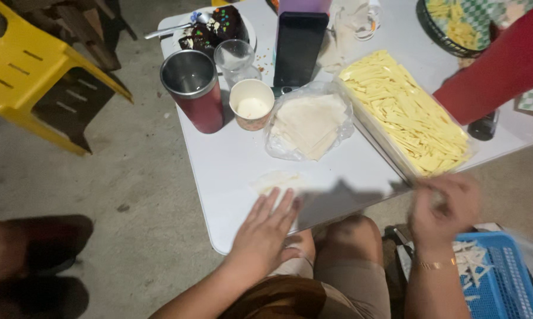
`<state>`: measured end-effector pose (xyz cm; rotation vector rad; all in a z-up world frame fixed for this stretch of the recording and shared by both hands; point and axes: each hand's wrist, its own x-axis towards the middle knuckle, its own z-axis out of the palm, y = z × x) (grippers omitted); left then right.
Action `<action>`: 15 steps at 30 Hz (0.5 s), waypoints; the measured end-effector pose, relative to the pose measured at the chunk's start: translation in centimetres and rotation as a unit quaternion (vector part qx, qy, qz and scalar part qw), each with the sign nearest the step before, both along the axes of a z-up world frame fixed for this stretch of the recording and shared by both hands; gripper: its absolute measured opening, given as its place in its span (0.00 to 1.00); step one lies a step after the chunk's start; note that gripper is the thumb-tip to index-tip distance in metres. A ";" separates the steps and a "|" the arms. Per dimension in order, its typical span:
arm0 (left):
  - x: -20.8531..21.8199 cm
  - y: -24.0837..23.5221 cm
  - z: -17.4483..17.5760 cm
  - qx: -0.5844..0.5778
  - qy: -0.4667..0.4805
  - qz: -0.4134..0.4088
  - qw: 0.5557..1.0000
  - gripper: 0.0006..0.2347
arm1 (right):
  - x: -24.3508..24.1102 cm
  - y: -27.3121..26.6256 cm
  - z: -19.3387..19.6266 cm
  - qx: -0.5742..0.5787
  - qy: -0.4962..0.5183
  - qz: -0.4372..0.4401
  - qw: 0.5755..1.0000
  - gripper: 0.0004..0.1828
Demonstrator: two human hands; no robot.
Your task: The person places thin yellow strips onto a flat white sheet, folds the sheet over the strips, and seals the edges by hand. The process is repeated multiple times, with finished items placed into a blue basket.
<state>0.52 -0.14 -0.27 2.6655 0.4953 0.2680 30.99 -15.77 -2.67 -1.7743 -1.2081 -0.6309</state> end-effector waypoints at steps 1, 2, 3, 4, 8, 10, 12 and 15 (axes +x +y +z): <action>0.2 -0.1 -0.2 0.009 -0.003 0.001 1.000 0.44 | -0.3 1.4 0.9 -0.023 0.006 0.003 1.000 0.02; 0.3 -0.2 -0.3 0.016 -0.006 0.003 1.000 0.43 | 0.1 3.0 2.0 -0.051 0.013 -0.003 0.999 0.03; 0.5 -0.3 -0.4 0.024 -0.010 0.004 1.000 0.41 | 0.9 4.5 3.2 -0.082 0.009 -0.011 0.997 0.01; 0.5 -0.3 -0.4 0.033 -0.033 0.004 0.999 0.41 | 1.7 5.8 4.2 -0.114 0.006 -0.019 0.993 0.02; 0.4 -0.2 -0.6 0.049 -0.105 0.012 0.993 0.40 | 5.8 9.7 7.2 -0.255 0.004 0.021 0.967 0.11; 0.4 -0.3 -0.6 0.015 -0.119 0.030 0.992 0.39 | 6.4 10.2 7.5 -0.295 0.000 0.025 0.955 0.13; 0.3 -0.5 -0.7 -0.051 -0.118 0.060 0.990 0.38 | 6.3 10.5 7.5 -0.317 -0.007 0.014 0.948 0.14; -0.2 -0.5 -1.0 -0.104 -0.120 0.071 0.985 0.31 | 5.6 10.2 6.7 -0.306 -0.015 -0.011 0.952 0.09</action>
